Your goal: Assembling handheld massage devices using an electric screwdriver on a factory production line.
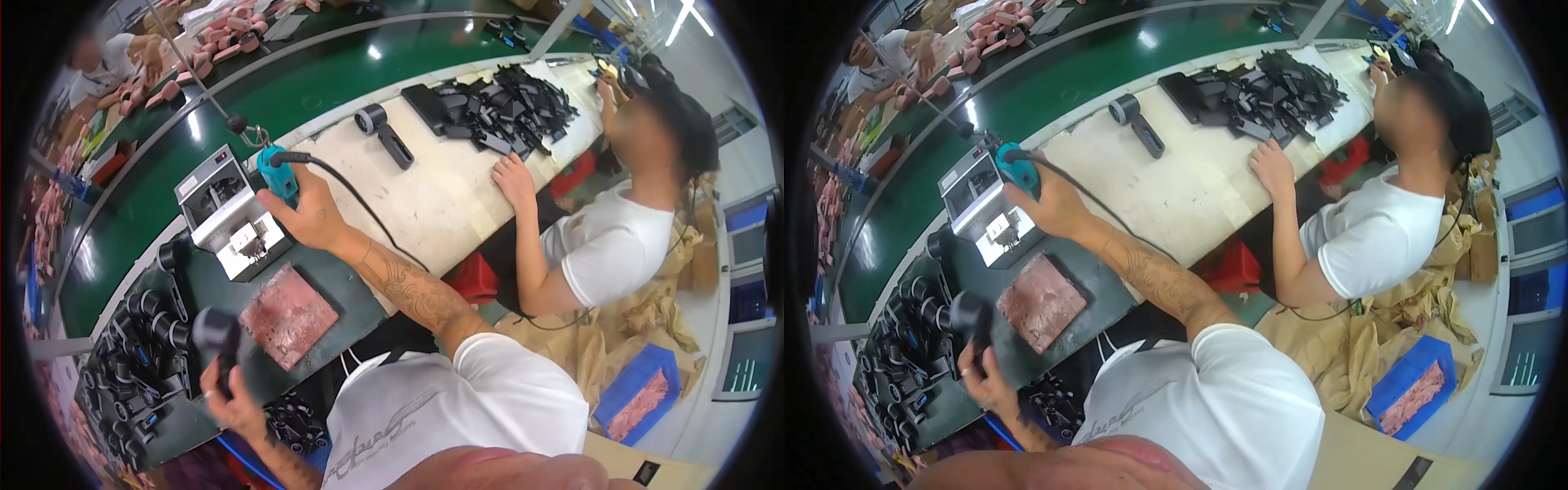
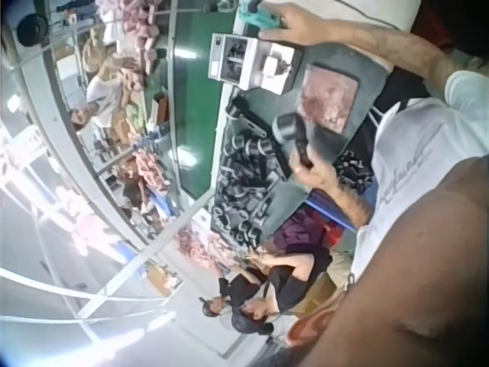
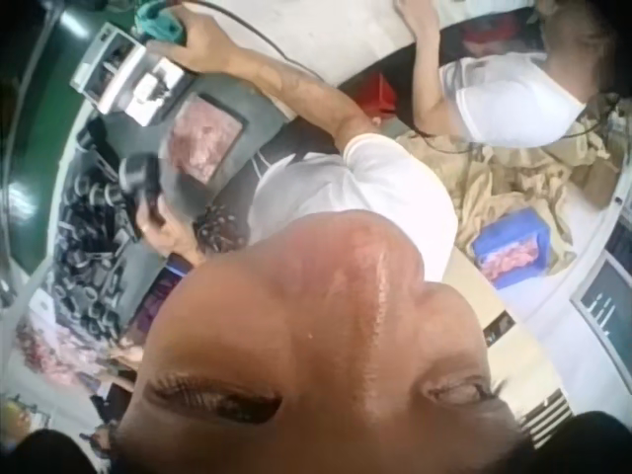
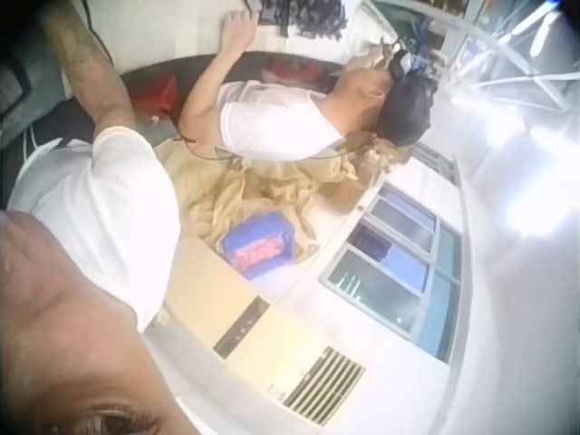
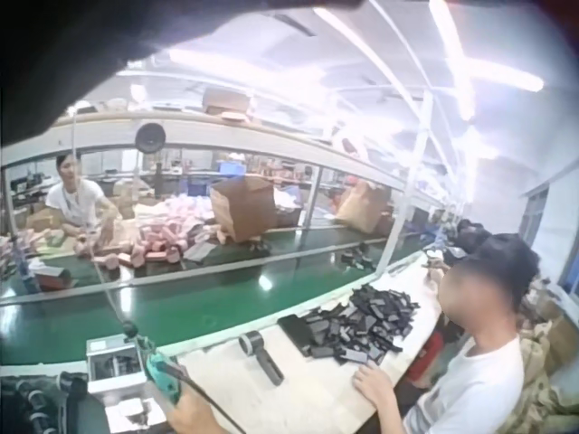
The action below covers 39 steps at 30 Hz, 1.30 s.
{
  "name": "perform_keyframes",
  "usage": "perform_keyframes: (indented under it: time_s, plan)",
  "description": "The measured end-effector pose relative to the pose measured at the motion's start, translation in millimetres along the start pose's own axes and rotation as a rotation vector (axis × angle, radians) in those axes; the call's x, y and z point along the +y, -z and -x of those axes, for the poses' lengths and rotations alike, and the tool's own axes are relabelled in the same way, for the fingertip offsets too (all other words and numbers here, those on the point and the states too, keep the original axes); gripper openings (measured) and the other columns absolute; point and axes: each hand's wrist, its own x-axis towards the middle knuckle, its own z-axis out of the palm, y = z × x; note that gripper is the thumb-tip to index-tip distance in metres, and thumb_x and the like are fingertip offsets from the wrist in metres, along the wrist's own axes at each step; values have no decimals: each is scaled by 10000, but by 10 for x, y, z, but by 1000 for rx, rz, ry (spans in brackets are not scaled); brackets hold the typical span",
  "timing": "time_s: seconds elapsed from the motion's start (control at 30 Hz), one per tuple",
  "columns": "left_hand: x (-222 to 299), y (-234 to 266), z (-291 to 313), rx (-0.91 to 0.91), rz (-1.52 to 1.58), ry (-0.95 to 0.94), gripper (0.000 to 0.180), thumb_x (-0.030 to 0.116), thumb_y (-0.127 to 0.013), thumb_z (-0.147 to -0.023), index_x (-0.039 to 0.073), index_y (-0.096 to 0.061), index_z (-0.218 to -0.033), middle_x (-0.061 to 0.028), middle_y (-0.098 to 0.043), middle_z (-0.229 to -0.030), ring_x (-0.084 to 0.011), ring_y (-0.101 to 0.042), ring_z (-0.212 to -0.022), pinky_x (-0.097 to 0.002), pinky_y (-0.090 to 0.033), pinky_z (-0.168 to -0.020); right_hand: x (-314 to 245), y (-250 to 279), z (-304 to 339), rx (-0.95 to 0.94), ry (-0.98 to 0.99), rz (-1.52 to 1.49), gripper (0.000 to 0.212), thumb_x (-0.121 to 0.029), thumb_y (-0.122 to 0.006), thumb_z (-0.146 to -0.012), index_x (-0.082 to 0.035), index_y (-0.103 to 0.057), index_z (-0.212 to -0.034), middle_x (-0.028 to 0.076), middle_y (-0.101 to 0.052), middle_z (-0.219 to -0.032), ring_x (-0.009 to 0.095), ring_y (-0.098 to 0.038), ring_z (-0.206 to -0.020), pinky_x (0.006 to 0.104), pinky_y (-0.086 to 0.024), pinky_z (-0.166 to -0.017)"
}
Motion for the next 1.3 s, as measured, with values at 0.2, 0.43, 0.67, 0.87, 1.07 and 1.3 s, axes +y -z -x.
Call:
perform_keyframes:
  time_s: [0.2,0.43,0.67,0.87,1.07,1.3]
  plan:
    - [-709,1063,237,872,-215,462,466,254,-577,-1036,-117,-545,-1316,-231,-625,-1256,-297,-628,-1135,-380,-514,-995,196,-83,34,-20,107,58,374,-275,-742,-906,-7,-597,-1122,160,-666,-987,281,-658,-837,378,-510,-740]
    - [-1350,1508,400,1024,-474,696,544,299,-616,-1005,-75,-457,-1367,-328,-560,-1270,-408,-601,-1097,-460,-524,-920,309,-103,193,-40,92,0,436,-220,-743,-903,-23,-580,-1257,180,-657,-1161,327,-665,-1009,384,-529,-870]
    - [-1859,1512,-80,698,-475,714,780,487,-649,-958,-58,-421,-1469,-290,-479,-1460,-403,-498,-1324,-433,-422,-1097,279,3,152,4,89,-8,459,-187,-746,-888,-35,-577,-1287,170,-669,-1133,333,-677,-1005,370,-538,-878]
    - [-1135,771,-656,899,-703,-221,479,132,-733,-935,-49,-536,-1332,-211,-572,-1309,-295,-615,-1074,-370,-515,-965,166,-26,98,43,163,47,457,-179,-781,-840,-29,-596,-1230,165,-605,-1189,329,-639,-1038,372,-526,-894]
    - [-390,-482,-1632,411,17,-207,397,118,-526,-1046,-51,-459,-1399,-160,-490,-1439,-250,-536,-1234,-365,-417,-1080,284,-83,189,-76,12,-57,530,-214,-771,-867,-26,-562,-1316,181,-608,-1294,326,-624,-1152,378,-498,-985]
    - [-726,-1138,-2070,159,285,-54,343,182,-414,-1096,-34,-559,-1319,-127,-638,-1201,-165,-605,-1016,-315,-489,-934,264,-63,184,-100,-57,-43,618,-142,-759,-858,-52,-522,-1421,126,-649,-1266,229,-654,-1110,338,-502,-973]
